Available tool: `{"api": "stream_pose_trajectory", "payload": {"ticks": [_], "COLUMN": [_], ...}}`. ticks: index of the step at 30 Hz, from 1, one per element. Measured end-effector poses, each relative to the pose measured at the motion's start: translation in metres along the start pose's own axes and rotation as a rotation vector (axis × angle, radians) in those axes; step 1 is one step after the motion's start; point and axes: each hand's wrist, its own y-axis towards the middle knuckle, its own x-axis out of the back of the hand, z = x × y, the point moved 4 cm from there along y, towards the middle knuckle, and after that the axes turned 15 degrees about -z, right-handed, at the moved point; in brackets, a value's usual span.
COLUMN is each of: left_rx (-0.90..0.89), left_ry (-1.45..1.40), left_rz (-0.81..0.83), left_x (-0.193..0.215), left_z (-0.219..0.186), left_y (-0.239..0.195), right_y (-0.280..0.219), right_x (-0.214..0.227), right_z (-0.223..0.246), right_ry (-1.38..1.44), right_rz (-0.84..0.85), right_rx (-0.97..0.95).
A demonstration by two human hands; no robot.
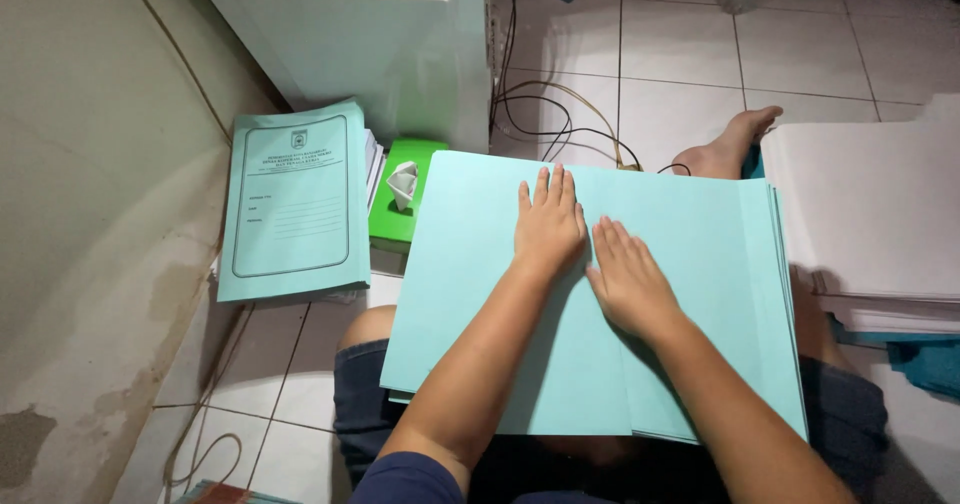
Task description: The person sits on the floor and folds light blue document covers in half by hand. They repeatedly pick up a cover, fold it, smooth the crease, and place it onto a stack on the floor.
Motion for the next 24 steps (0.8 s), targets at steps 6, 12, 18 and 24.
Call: {"api": "stream_pose_trajectory", "payload": {"ticks": [6,12,18,24], "left_rx": [0.005,0.068,0.278,0.255], "left_ry": [-0.013,-0.034,0.157,0.159], "left_rz": [-0.028,-0.163,-0.183,-0.003], "left_x": [0.005,-0.017,0.033,0.085], "left_z": [0.003,0.025,0.095,0.087], "left_y": [-0.021,-0.006,-0.024,-0.094], "right_y": [0.078,-0.019,-0.073,-0.073], "right_x": [-0.019,0.007,0.014,0.015], "right_z": [-0.026,0.015,0.022,0.021], "right_ry": [0.036,-0.016,-0.106,-0.104], "right_rz": [-0.027,-0.069,-0.09,-0.074], "right_rx": [-0.035,-0.03,-0.005,-0.009]}}
